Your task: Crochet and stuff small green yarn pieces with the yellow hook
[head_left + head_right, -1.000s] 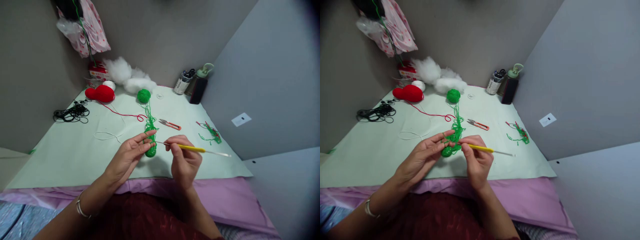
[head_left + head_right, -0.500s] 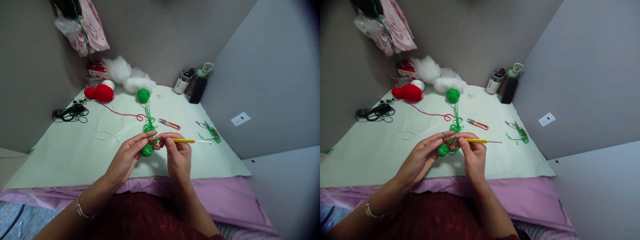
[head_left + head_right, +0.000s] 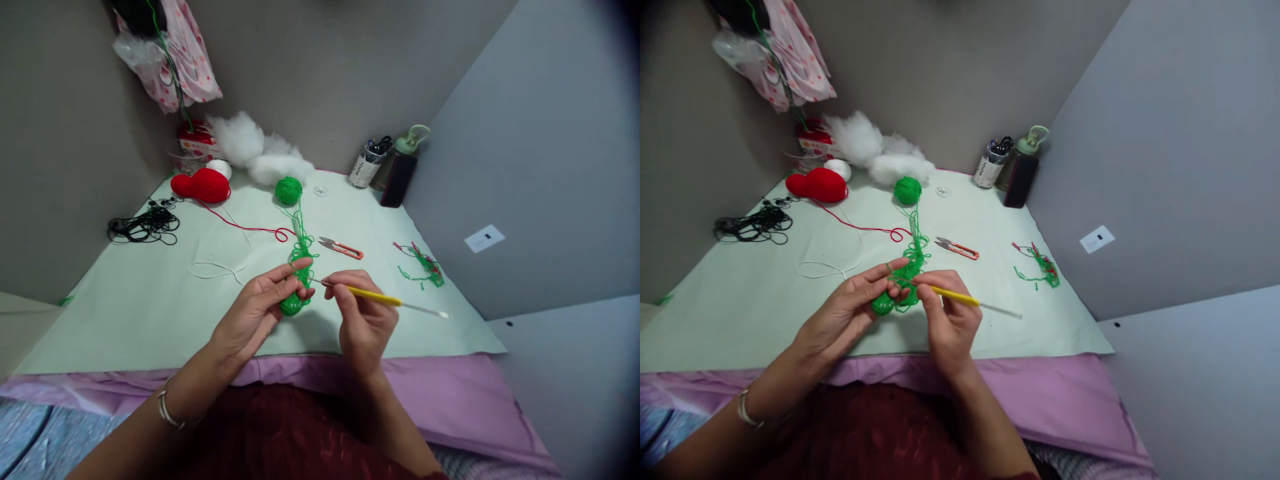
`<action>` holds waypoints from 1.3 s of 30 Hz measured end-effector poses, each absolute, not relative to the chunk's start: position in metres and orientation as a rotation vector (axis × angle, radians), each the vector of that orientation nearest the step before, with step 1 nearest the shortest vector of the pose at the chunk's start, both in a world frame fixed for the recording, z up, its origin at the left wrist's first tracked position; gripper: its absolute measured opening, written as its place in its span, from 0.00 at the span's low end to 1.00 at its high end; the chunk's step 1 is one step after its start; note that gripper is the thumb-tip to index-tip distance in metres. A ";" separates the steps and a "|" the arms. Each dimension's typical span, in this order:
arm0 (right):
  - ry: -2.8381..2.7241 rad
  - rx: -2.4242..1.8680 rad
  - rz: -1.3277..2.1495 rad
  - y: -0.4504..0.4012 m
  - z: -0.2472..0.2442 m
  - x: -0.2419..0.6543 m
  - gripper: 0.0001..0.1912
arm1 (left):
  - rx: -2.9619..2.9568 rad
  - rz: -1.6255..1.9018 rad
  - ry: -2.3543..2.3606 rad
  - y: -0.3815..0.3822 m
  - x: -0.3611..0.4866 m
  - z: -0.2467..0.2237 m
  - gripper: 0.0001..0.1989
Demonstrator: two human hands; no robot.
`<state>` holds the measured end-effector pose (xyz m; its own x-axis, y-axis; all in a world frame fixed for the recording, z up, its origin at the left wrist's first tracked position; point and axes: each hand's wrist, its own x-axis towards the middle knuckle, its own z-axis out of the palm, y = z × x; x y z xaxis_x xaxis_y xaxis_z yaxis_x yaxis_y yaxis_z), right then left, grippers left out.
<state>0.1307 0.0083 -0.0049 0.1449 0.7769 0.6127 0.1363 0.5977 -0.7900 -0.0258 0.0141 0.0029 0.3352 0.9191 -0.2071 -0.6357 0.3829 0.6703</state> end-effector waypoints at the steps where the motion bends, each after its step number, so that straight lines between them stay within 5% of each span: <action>1: -1.283 -0.842 0.688 0.010 -0.002 0.132 0.07 | 0.554 1.102 0.645 0.014 -0.027 0.004 0.18; 5: -1.093 -0.780 1.029 0.011 0.001 0.127 0.05 | 0.712 1.189 0.754 0.010 -0.022 0.006 0.13; 12: -1.624 -0.814 0.986 0.020 0.005 0.139 0.07 | 0.750 1.243 0.791 0.014 -0.030 0.009 0.11; 15: -1.950 -0.933 0.750 0.055 0.009 0.171 0.09 | 0.787 1.238 0.820 0.023 -0.056 0.013 0.13; 19: -2.419 -1.615 0.118 0.112 -0.002 0.208 0.16 | 0.709 1.420 0.708 0.032 -0.093 0.018 0.14; 22: -2.491 -1.742 0.032 0.137 -0.016 0.218 0.13 | 0.625 1.500 0.623 0.036 -0.109 0.019 0.15; 31: -2.402 -1.690 0.110 0.135 -0.009 0.210 0.18 | 0.596 1.531 0.555 0.037 -0.114 0.021 0.15; 36: -2.483 -1.252 0.348 0.110 0.019 0.166 0.16 | 0.571 1.505 0.561 0.036 -0.108 0.022 0.16; 39: -2.582 -1.091 0.206 0.097 0.025 0.133 0.18 | 0.566 1.493 0.574 0.035 -0.106 0.022 0.16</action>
